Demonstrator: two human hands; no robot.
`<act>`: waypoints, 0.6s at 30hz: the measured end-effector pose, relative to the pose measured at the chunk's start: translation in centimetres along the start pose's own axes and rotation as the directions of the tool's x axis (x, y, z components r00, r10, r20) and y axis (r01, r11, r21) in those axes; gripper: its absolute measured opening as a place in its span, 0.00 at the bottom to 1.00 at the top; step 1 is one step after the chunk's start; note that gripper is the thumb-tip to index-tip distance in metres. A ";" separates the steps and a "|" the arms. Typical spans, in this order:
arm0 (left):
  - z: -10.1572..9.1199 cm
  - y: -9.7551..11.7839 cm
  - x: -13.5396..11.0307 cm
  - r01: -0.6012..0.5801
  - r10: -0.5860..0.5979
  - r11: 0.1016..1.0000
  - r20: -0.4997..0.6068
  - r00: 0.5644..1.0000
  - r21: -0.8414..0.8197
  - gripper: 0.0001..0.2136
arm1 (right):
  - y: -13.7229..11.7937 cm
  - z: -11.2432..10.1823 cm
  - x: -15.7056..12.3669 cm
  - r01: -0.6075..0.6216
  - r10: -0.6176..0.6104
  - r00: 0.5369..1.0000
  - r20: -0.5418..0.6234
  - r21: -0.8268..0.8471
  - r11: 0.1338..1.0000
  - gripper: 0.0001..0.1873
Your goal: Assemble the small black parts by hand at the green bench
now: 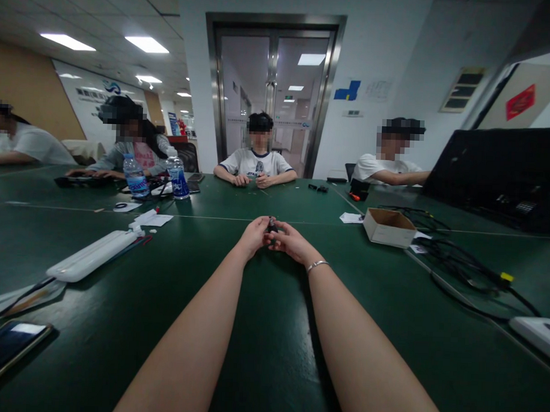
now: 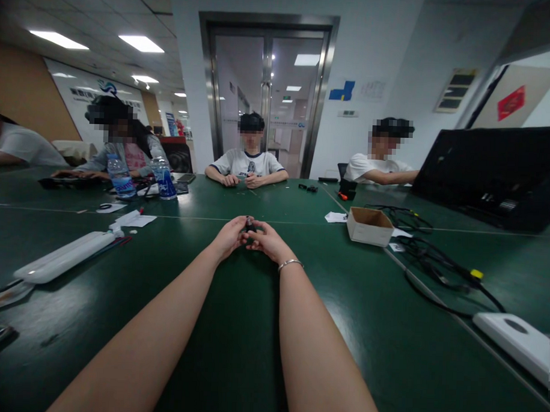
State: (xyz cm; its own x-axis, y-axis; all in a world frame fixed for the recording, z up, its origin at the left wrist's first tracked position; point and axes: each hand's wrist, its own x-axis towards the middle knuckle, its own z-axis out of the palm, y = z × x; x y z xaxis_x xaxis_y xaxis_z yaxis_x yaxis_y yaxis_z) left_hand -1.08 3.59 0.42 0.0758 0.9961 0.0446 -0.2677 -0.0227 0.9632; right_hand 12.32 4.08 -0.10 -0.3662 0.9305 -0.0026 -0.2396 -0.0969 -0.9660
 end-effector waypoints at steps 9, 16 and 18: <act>-2.7 7.2 -5.1 0.046 -0.067 0.941 0.053 0.996 0.336 0.14 | 0.1 0.2 -1.0 0.010 -0.010 1.000 0.011 0.016 1.000 0.25; -12.9 8.7 -22.2 0.286 -0.356 0.782 0.020 0.934 0.553 0.27 | -7.7 3.9 -3.2 0.184 -0.213 0.971 -0.109 -0.227 0.956 0.16; -15.6 8.0 -26.6 0.406 -0.406 0.741 -0.124 0.905 0.534 0.31 | -13.1 6.0 -6.5 0.450 -0.459 0.888 0.009 -0.218 0.866 0.18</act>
State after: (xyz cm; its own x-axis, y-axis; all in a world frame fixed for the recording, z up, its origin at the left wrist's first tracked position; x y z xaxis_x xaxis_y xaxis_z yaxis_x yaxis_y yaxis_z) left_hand -20.22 -21.81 2.77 0.0579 0.9215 -0.3840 0.3456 0.3424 0.8737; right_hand 12.45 -2.78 14.11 -0.2235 0.8678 0.4437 -0.1765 0.4117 -0.8941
